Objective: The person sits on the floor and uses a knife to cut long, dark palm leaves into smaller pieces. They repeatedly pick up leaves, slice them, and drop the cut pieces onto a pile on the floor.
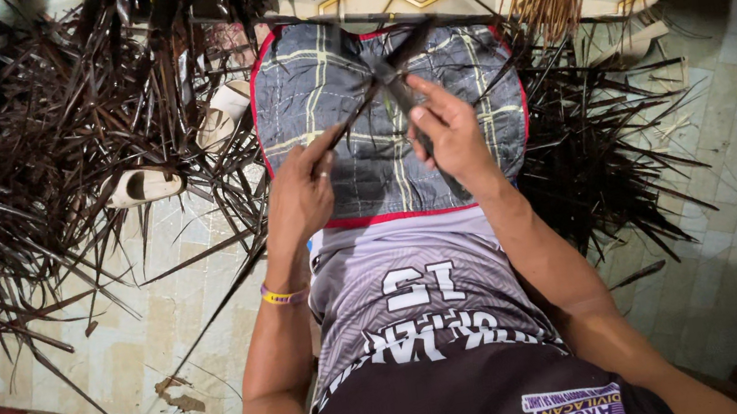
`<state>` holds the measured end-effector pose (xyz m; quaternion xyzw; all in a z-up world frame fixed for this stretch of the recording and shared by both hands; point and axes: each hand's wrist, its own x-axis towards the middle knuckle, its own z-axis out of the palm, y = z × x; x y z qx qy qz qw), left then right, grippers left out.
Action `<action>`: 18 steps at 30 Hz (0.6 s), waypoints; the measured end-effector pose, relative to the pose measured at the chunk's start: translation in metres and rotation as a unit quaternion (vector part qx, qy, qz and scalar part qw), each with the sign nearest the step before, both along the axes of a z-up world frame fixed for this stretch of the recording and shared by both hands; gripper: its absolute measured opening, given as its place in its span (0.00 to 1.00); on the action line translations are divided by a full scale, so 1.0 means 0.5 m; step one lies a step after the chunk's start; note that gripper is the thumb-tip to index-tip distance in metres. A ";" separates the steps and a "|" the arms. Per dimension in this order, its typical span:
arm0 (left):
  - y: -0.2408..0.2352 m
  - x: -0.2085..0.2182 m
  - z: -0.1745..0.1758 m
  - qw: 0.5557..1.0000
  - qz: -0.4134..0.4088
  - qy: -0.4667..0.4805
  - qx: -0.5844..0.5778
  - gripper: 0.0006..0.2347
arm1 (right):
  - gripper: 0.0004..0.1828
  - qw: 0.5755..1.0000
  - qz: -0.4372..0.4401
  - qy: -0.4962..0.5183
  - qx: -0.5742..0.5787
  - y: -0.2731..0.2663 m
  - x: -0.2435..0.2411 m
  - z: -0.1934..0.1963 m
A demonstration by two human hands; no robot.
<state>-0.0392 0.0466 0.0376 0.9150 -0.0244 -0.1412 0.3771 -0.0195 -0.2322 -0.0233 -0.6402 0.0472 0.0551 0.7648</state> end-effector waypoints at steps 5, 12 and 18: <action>0.039 -0.006 -0.008 0.999 -0.017 0.035 0.008 0.19 | 0.17 0.994 -0.090 0.040 0.048 -0.047 0.035 -0.063; 0.147 -0.004 0.043 0.992 0.084 0.085 0.048 0.22 | 0.13 0.985 -0.156 0.075 0.027 -0.095 0.065 -0.099; 0.101 0.010 0.022 0.994 0.107 0.007 0.010 0.19 | 0.16 0.996 -0.024 0.015 -0.081 0.008 0.024 0.025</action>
